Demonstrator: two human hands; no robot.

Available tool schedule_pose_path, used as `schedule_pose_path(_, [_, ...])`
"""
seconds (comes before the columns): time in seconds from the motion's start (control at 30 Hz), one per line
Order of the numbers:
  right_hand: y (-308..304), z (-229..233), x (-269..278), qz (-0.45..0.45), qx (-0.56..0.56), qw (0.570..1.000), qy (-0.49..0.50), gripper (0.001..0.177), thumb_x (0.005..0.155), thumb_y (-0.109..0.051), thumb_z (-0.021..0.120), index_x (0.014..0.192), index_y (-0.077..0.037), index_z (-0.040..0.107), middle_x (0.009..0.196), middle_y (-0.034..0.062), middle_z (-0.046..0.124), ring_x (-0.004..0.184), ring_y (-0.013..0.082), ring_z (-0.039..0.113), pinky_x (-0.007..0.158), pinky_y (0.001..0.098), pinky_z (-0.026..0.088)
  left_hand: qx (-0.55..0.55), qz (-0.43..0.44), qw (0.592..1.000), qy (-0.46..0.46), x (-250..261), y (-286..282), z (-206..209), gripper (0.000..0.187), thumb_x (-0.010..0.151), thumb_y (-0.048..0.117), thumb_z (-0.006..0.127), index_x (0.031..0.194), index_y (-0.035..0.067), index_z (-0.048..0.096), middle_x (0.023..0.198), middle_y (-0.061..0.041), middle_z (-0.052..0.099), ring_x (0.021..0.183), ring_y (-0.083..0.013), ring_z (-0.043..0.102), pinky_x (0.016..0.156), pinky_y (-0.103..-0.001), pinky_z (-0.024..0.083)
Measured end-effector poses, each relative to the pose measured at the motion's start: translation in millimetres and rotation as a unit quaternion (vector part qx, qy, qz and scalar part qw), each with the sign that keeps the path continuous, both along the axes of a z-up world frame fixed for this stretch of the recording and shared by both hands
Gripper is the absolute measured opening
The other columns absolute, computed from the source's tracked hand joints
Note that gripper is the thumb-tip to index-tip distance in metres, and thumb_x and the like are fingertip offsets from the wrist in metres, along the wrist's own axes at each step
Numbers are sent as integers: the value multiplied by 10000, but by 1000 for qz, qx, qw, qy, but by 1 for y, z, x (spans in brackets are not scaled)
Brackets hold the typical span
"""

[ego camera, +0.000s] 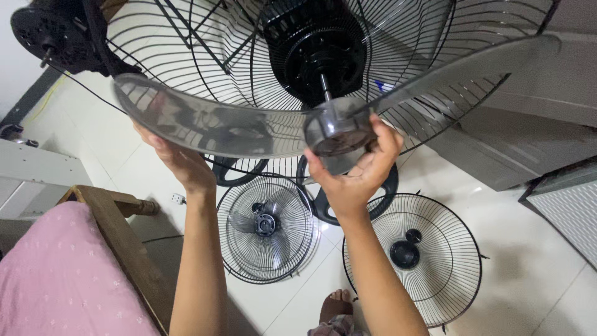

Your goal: The person assembles a standing electric fan by attaching the front grille, inserting the fan blade onto the motor shaft, securing it with a nut, and then attaching the rear grille. The person handles the fan components by hand without tools.

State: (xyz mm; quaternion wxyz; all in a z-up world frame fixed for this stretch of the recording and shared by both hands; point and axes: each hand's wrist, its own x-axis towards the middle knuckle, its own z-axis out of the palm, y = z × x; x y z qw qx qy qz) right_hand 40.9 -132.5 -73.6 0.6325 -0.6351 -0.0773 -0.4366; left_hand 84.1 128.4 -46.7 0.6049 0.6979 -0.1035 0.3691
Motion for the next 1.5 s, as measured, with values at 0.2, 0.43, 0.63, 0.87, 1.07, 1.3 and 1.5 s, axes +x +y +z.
schedule_pose_path(0.2, [5,2,2,-32,-32,999,-13,983,752,-230,985,1483,-32,358,1353,92,380,1240,202,467,1079,338,482,19,12,1000,-9,-1,19,-20,1064,947,889,393,1685,207,44,1743,-79,86,1637,-277,114,1329,-503,145])
schedule_pose_path(0.43, [3,2,0,-24,1,1000,-13,951,801,-243,977,1495,-30,363,1418,100,338,1292,214,489,1118,351,506,-18,14,1000,18,3,9,-9,1070,931,861,423,1697,183,109,1722,-154,209,1645,-339,209,1293,-575,215])
schedule_pose_path(0.63, [-5,3,0,-35,-20,999,-4,968,820,-248,963,1541,-35,352,1378,93,361,1318,215,466,1101,346,461,-23,15,1000,15,-1,-3,6,1060,908,835,501,1661,212,90,1745,-104,108,1637,-333,148,1287,-582,217])
schedule_pose_path(0.87, [-5,11,2,-95,-98,991,1,958,774,-263,996,1496,-9,419,1422,123,413,1295,243,450,1108,379,476,-45,10,999,28,-2,-9,9,1066,912,812,497,1709,214,118,1720,-116,184,1645,-331,190,1305,-563,238])
schedule_pose_path(1.07, [-8,24,13,-84,-96,991,42,927,784,-283,978,1510,3,477,1402,145,503,1266,275,530,1078,391,513,-15,70,997,1,1,-18,16,1022,956,769,457,1659,60,240,1593,-121,383,1341,-238,440,1125,-400,393])
schedule_pose_path(1.3, [-5,38,28,-79,-103,989,68,883,799,-238,942,1520,-14,482,1407,160,497,1306,317,558,1118,436,506,-53,50,997,-20,7,-20,19,988,976,695,510,1647,2,293,1619,-73,405,1266,-172,492,970,-308,383])
schedule_pose_path(1.5, [-2,47,37,-56,-51,993,95,888,813,-214,938,1538,-35,458,1395,140,519,1325,306,567,1147,433,490,-77,54,996,-12,10,-29,22,999,955,719,524,1624,-1,349,1537,-75,447,1272,-182,500,966,-299,374])
